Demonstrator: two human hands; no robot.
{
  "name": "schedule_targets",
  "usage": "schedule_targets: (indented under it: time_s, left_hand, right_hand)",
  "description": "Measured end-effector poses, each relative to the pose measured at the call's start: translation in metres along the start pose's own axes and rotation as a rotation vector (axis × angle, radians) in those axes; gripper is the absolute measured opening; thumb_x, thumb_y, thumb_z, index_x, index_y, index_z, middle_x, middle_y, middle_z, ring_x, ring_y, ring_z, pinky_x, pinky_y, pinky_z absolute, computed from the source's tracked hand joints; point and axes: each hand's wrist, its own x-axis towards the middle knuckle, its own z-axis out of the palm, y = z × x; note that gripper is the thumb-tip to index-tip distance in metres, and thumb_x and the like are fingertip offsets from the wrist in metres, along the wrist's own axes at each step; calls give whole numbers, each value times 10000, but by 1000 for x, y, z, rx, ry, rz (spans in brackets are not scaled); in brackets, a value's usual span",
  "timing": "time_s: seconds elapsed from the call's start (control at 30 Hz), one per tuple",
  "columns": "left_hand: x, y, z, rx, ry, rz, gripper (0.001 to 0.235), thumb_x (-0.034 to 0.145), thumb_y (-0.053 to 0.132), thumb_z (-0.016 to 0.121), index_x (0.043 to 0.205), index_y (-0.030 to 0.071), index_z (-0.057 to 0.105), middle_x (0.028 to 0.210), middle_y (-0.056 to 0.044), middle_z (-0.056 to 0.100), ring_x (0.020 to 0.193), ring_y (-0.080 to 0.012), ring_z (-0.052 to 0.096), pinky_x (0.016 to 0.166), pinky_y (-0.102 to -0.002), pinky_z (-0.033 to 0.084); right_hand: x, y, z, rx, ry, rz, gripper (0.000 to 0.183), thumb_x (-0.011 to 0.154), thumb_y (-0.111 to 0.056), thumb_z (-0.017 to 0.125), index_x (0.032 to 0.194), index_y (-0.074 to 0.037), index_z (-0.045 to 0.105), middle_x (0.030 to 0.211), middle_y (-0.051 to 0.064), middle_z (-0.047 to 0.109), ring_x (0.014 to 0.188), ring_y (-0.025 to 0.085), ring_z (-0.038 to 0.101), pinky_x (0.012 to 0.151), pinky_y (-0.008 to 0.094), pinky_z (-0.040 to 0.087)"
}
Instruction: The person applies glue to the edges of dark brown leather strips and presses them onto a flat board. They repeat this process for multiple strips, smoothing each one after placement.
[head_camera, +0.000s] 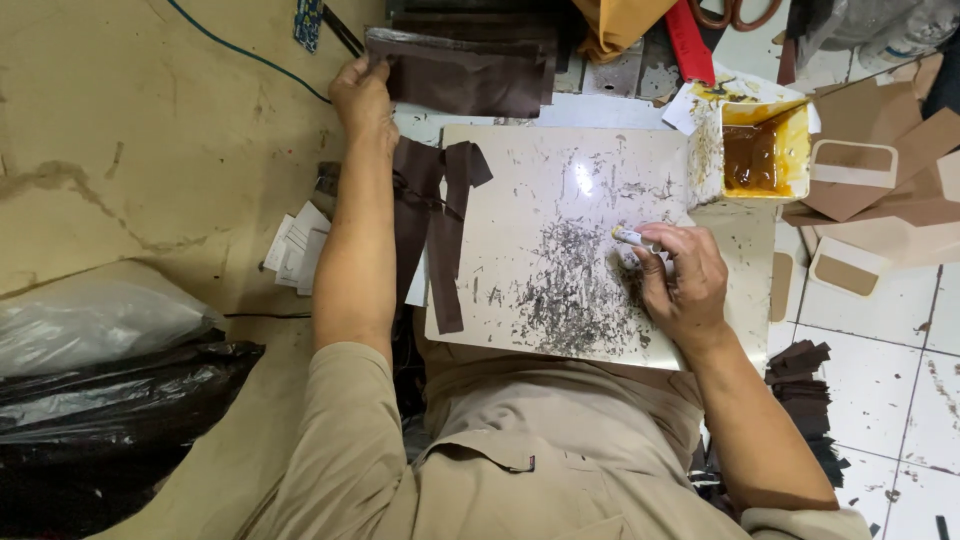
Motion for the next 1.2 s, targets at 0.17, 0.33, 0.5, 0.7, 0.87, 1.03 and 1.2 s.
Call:
schedule_targets:
  time_s: [0.17,0.33,0.5,0.7,0.87,1.03,1.2]
  left_hand:
    - [-30,30,-1,204,-35,-77,481,789,100,772,1248,-32,712,1222,-146,759,1123,-220,717,976,-252,550]
    - [-26,29,-1,247,-84,-56,507,799,105,774,1274,-44,679,1250,-169,749,1169,-248,717,1024,-294,549]
    - [-17,21,2,288,-105,-18,319,797,66,789,1111,13,761,993,-104,805,888,-175,751,776,-279,608]
    - [-4,11,3,380,-104,65,397,774,138,813,1138,0,734,1099,-127,775,1031,-210,749,878,-275,623]
    - [1,8,-1,467,-105,218,269,774,202,858,970,47,757,930,-59,781,874,-153,751,787,-263,644]
    - [-6,14,-45,485,-139,666,163,908,214,744,947,106,628,787,-72,703,711,-239,710,633,-424,591]
    - [-107,78,-88,578,-250,783,331,1041,377,587,856,103,576,731,-67,588,633,-213,577,601,-421,460]
  right_hand:
    - [-10,10,6,-48,-5,-7,183,1026,11,653,1183,71,582,1100,242,728,995,366,705,871,457,556]
    - [-10,11,8,-42,-7,-6,180,1026,4,662,1176,67,584,1094,244,729,995,366,708,879,458,561]
    - [-10,12,8,-50,-8,-13,196,1015,3,688,1175,65,593,1089,231,729,992,354,702,874,452,566]
    - [-9,12,7,-51,-9,-31,204,1019,12,688,1186,64,583,1088,237,732,980,356,713,853,457,549]
    - [-3,6,4,-33,-16,-27,178,1034,15,669,1179,72,583,1095,243,729,996,367,708,861,458,540]
    - [-5,7,2,-50,-27,-26,169,1046,20,668,1182,89,596,1099,260,725,1001,378,697,871,466,541]
    - [-15,17,5,-79,-23,-35,181,1067,-7,682,1201,77,593,1122,253,728,1019,363,696,892,456,543]
